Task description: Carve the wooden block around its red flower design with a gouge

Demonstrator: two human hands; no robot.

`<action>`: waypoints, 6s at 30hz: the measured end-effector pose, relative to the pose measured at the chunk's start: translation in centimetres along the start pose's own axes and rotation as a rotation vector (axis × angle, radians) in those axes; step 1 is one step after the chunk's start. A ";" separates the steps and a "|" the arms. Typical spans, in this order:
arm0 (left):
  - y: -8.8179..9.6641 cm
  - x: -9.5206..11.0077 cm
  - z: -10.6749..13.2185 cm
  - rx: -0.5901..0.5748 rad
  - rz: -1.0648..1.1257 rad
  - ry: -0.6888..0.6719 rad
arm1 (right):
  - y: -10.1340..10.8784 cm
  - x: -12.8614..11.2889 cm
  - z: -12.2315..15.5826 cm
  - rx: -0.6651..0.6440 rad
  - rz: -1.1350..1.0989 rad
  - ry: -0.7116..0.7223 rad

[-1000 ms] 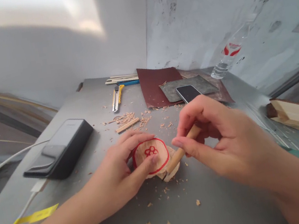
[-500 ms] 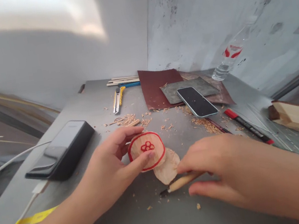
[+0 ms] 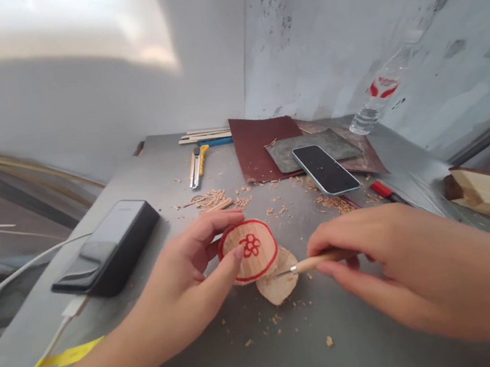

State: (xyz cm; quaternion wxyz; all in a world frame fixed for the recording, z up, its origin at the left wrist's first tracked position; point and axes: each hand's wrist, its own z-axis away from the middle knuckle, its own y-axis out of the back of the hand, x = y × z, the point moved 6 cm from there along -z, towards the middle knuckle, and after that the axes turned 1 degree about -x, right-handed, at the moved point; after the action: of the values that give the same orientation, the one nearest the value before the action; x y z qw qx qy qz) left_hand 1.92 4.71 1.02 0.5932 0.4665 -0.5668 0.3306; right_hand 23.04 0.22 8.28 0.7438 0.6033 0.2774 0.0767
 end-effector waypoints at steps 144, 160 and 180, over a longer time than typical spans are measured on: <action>0.6 0.5 -0.2 -0.014 -0.009 -0.114 | -3.2 -1.0 -2.8 0.088 -0.579 -0.114; 0.5 0.3 0.1 -0.027 0.120 -0.001 | -3.3 -1.2 -2.6 0.080 -0.650 -0.116; 0.1 1.0 -0.2 -0.040 -0.169 -0.066 | -3.0 -1.1 -2.8 0.149 -0.546 -0.097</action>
State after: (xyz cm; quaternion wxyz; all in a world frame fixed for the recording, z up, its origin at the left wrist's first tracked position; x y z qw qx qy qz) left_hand 1.99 4.77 2.05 0.6090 0.5115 -0.5511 0.2526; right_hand 20.09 1.32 5.43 0.7029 0.5624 0.3985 -0.1758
